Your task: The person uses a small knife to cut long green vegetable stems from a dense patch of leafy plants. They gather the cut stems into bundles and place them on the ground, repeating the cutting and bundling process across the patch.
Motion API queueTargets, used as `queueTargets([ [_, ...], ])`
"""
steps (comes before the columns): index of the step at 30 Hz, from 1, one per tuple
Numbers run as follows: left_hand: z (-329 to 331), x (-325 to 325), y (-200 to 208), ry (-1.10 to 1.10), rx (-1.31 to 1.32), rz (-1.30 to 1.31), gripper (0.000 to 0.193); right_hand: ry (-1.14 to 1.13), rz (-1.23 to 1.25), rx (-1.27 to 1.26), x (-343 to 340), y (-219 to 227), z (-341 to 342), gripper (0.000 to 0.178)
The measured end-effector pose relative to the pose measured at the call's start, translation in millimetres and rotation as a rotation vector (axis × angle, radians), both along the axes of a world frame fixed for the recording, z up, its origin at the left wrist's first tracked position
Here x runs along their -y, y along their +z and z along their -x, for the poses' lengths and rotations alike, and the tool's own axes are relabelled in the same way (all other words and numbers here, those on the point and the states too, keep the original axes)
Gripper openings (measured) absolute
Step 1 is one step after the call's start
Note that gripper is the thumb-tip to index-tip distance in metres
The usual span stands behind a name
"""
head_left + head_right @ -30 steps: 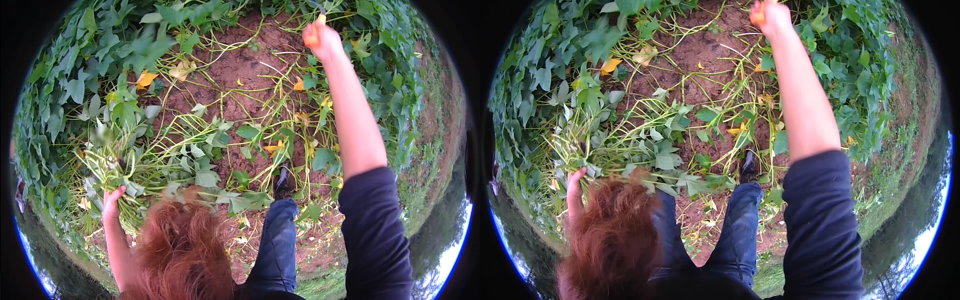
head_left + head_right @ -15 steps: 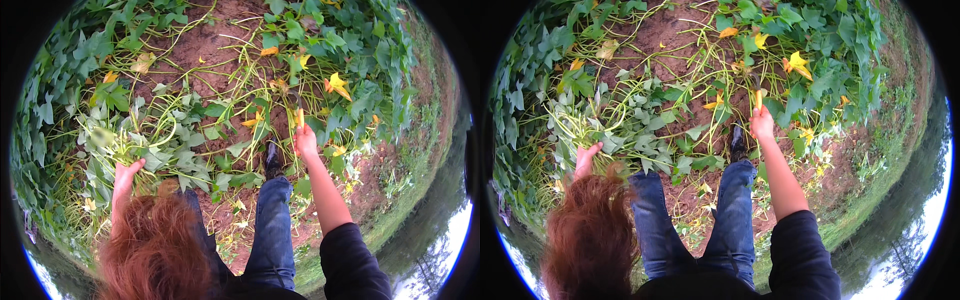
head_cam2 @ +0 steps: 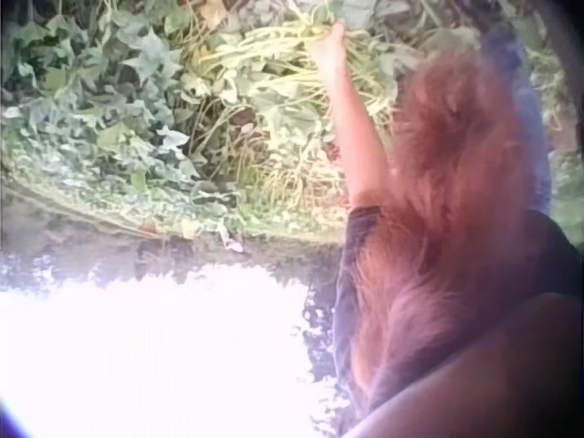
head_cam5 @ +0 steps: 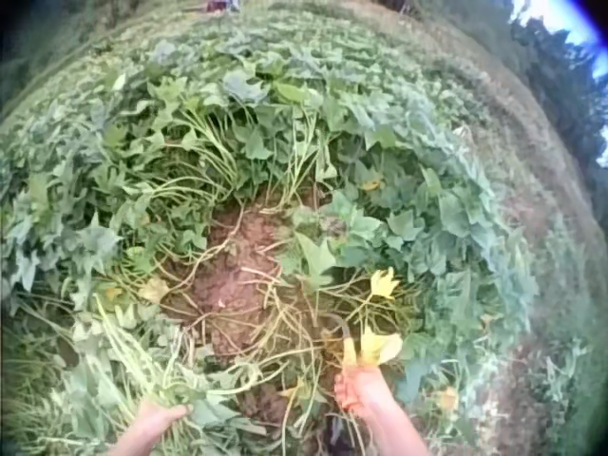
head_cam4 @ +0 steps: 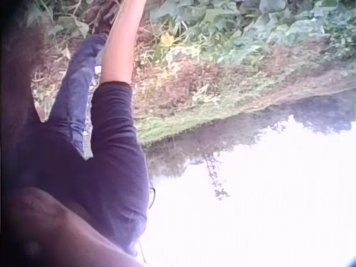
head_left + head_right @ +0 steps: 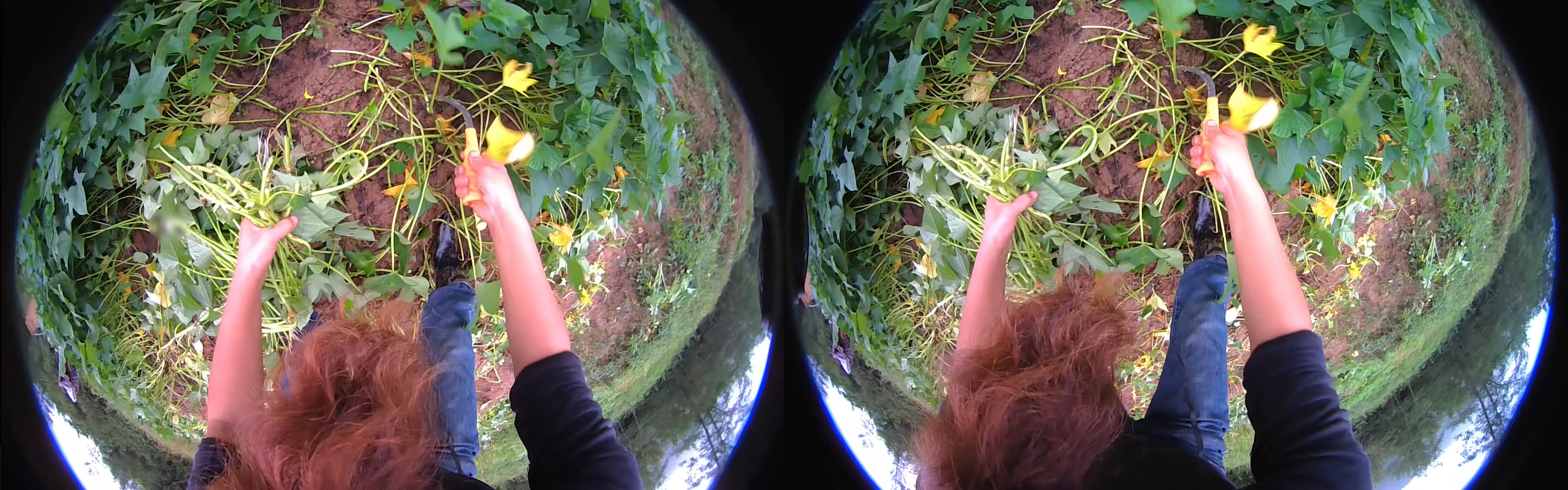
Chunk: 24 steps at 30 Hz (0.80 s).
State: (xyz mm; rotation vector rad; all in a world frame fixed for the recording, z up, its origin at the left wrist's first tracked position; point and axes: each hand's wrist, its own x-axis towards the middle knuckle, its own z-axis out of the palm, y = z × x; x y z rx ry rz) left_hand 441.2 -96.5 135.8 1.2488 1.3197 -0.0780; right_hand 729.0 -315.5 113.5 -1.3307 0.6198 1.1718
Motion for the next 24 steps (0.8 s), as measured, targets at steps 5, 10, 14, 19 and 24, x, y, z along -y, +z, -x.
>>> queueTargets([
  [5, -15.5, 6.0, -3.1, 0.036, 0.073, 0.012, 0.042, -0.003, -0.039, -0.112, -30.0, -4.8, -26.8, 0.01],
  [10, -36.8, 4.0, -5.0, -0.036, 0.064, -0.013, 0.041, -0.197, -0.18, -0.33, -31.7, -56.4, -34.0, 0.008],
  [14, -40.9, 7.1, -3.2, -0.003, 0.104, 0.02, 0.039, -0.104, 0.115, 0.159, -3.1, 38.4, 45.8, 0.013],
  [19, -94.8, 22.3, -3.8, -0.137, 0.138, -0.028, 0.039, -0.031, 0.373, 0.295, 78.8, 38.0, 85.0, 0.011],
  [24, -132.2, 51.4, -56.7, -0.344, 0.05, -0.053, 0.036, 0.662, 0.723, 0.525, 106.7, -76.0, 36.8, 0.023],
])
